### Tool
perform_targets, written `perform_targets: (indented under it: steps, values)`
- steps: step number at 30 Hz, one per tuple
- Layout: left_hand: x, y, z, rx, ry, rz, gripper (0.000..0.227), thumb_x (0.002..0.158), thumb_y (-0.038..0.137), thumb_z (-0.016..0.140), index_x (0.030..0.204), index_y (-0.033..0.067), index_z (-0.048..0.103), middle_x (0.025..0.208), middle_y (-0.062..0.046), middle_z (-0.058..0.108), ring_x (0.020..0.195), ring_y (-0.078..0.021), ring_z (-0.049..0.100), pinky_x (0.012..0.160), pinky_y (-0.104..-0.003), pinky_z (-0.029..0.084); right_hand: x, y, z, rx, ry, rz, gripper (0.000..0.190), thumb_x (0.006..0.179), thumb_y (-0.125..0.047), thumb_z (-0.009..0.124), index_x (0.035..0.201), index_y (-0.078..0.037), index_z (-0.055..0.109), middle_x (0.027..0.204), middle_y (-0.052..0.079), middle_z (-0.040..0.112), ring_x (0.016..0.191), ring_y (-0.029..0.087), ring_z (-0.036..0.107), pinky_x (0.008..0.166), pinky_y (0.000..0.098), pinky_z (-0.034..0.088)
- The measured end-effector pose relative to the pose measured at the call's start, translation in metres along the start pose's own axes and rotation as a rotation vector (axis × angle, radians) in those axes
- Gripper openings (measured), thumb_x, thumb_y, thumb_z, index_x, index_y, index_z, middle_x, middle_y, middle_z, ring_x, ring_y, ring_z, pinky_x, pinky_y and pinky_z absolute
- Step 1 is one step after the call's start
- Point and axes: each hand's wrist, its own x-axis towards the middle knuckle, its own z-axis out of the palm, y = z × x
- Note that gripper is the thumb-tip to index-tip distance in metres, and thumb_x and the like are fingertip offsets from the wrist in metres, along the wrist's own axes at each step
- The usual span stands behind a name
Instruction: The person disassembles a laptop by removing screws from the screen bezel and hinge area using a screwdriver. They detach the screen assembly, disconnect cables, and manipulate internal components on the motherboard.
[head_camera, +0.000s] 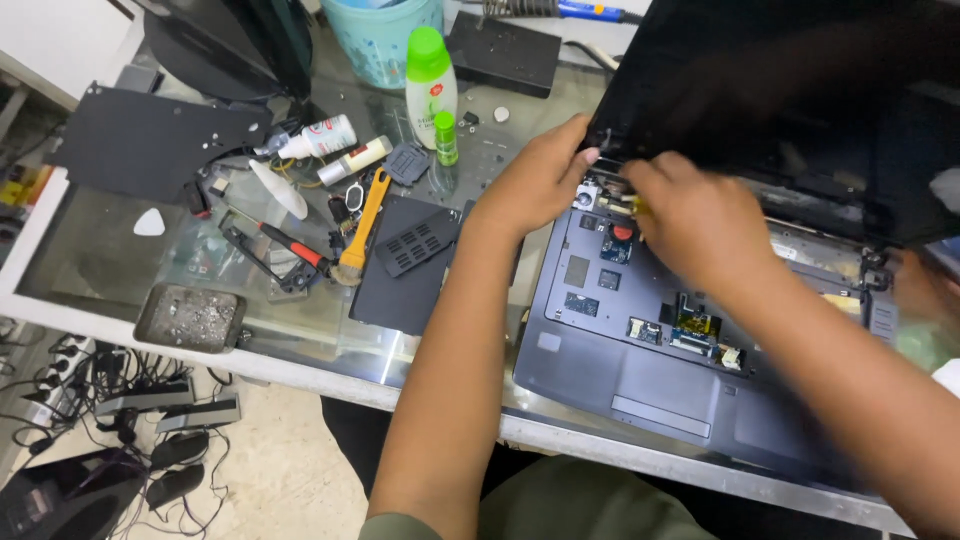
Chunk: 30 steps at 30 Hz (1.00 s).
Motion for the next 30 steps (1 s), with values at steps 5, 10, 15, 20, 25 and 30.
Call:
perform_targets:
  steps: [5,10,15,20,25,30]
  values:
    - [0.003,-0.002,-0.007,0.189,-0.065,-0.034,0.023,0.1,0.004,0.054,0.121,-0.0002,0.061,0.102,-0.026,0.071,0.104,-0.0471,0.068,0.091,-0.058,0.054,-0.016,0.01,0.015,-0.141,0.134,-0.061,0.031,0.08,-0.027,0.077,0.11,-0.019,0.072,0.105,-0.001,0.068,0.072,0.025,0.076,0.061,0.0364,0.062]
    - [0.006,0.019,-0.008,0.354,-0.106,-0.11,0.03,0.099,0.005,0.054,0.126,-0.0018,0.061,0.105,-0.024,0.073,0.101,-0.0417,0.072,0.088,-0.053,0.059,-0.003,-0.005,-0.007,0.165,0.107,0.062,0.022,0.088,-0.026,0.075,0.108,-0.016,0.074,0.096,0.002,0.069,0.072,0.033,0.075,0.061,0.0438,0.061]
    - [0.007,0.025,-0.008,0.461,-0.125,-0.152,0.032,0.097,0.007,0.058,0.127,-0.0008,0.062,0.103,-0.022,0.073,0.097,-0.0382,0.074,0.083,-0.051,0.06,0.004,-0.004,0.016,0.251,0.112,0.119,0.022,0.089,-0.023,0.075,0.109,-0.017,0.074,0.092,0.002,0.069,0.073,0.033,0.075,0.061,0.043,0.061]
    - [0.005,0.039,-0.012,0.536,-0.13,-0.149,0.038,0.092,0.011,0.063,0.128,-0.0008,0.062,0.103,-0.02,0.074,0.097,-0.0394,0.074,0.085,-0.054,0.058,0.007,0.0,0.011,0.221,0.074,0.018,0.024,0.083,-0.014,0.074,0.107,-0.017,0.077,0.089,0.003,0.071,0.074,0.033,0.075,0.064,0.0442,0.061]
    - [0.004,0.034,-0.012,0.562,-0.119,-0.146,0.038,0.092,0.012,0.064,0.128,0.0008,0.063,0.104,-0.019,0.075,0.099,-0.0386,0.074,0.087,-0.054,0.057,0.015,-0.002,0.002,0.272,0.025,0.039,0.015,0.086,-0.012,0.072,0.099,-0.015,0.079,0.085,0.003,0.072,0.073,0.033,0.075,0.064,0.0435,0.06]
    - [0.004,0.033,-0.01,0.575,-0.123,-0.148,0.039,0.092,0.014,0.064,0.129,0.0013,0.063,0.105,-0.018,0.076,0.1,-0.0378,0.074,0.088,-0.054,0.057,0.022,-0.009,0.0,0.363,-0.035,0.114,0.012,0.085,-0.012,0.068,0.09,-0.015,0.079,0.078,0.002,0.072,0.069,0.033,0.074,0.062,0.043,0.059]
